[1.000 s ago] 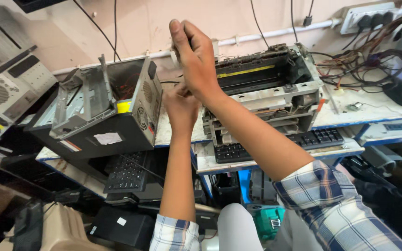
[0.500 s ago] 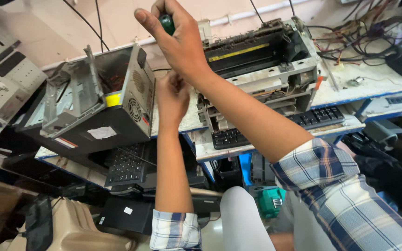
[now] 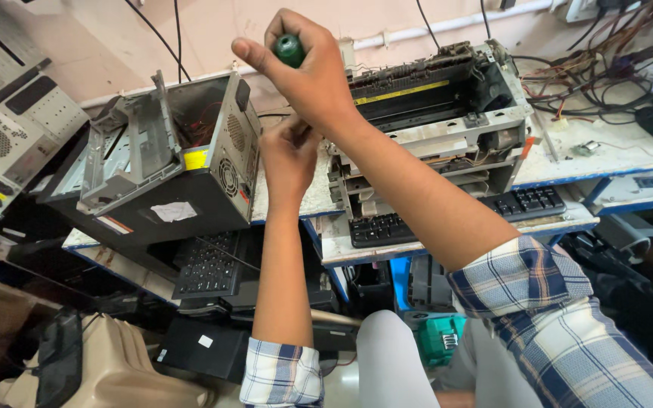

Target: The person uses a screwdriver to remove screws from the side panel of a printer. They then remove the panel and continue to unscrew and remove internal components from the printer's chassis.

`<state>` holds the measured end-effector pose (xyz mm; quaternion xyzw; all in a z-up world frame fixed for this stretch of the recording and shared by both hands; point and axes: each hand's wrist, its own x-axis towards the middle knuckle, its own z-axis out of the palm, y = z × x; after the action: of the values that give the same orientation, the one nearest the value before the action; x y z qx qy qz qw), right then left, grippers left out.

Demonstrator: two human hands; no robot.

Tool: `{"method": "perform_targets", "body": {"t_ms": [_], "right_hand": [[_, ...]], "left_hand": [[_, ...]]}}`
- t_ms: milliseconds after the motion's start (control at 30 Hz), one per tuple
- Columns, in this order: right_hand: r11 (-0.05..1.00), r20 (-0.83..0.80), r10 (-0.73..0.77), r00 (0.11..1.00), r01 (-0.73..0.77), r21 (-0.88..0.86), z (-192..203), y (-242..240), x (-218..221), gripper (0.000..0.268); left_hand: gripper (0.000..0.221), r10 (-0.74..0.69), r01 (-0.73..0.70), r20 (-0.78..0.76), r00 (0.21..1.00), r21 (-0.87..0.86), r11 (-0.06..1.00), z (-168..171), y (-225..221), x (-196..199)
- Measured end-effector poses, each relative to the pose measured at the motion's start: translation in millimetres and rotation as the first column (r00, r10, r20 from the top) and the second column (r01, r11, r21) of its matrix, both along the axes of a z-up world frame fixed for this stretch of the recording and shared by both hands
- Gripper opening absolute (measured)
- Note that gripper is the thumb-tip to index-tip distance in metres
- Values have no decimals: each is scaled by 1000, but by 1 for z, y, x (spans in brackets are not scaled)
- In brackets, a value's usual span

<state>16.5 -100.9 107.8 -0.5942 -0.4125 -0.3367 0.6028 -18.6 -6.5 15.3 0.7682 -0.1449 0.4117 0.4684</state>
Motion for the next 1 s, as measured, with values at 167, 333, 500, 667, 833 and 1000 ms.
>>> {"method": "perform_targets", "body": {"t_ms": [167,333,500,667,833,1000], "right_hand": [[988,142,-153,978,153,8,9,-4,-18,38],[966,250,-256,934,257,28,8,-11,-25,36],[925,372,-345,861,379,-18,5,-18,-30,26],[952,383,-167,909,249,-178,8,-40,-40,38],[900,438,-144,887,302,-316,9,-76,-48,54],[960,206,-231,951,258,-113,-14,-138,-17,30]], "left_hand": [[18,-48,46,-50,998,-51,998,13,-5,-6],[16,86,-77,-71,994,116,990,19,-8,-16],[25,25,-6,-80,996,229,973,22,-7,-23],[15,-36,61,-90,995,295,954,4,2,-15],[12,-34,54,-55,998,419,906,4,13,-4],[12,21,70,-225,974,392,917,14,9,-10]]}}
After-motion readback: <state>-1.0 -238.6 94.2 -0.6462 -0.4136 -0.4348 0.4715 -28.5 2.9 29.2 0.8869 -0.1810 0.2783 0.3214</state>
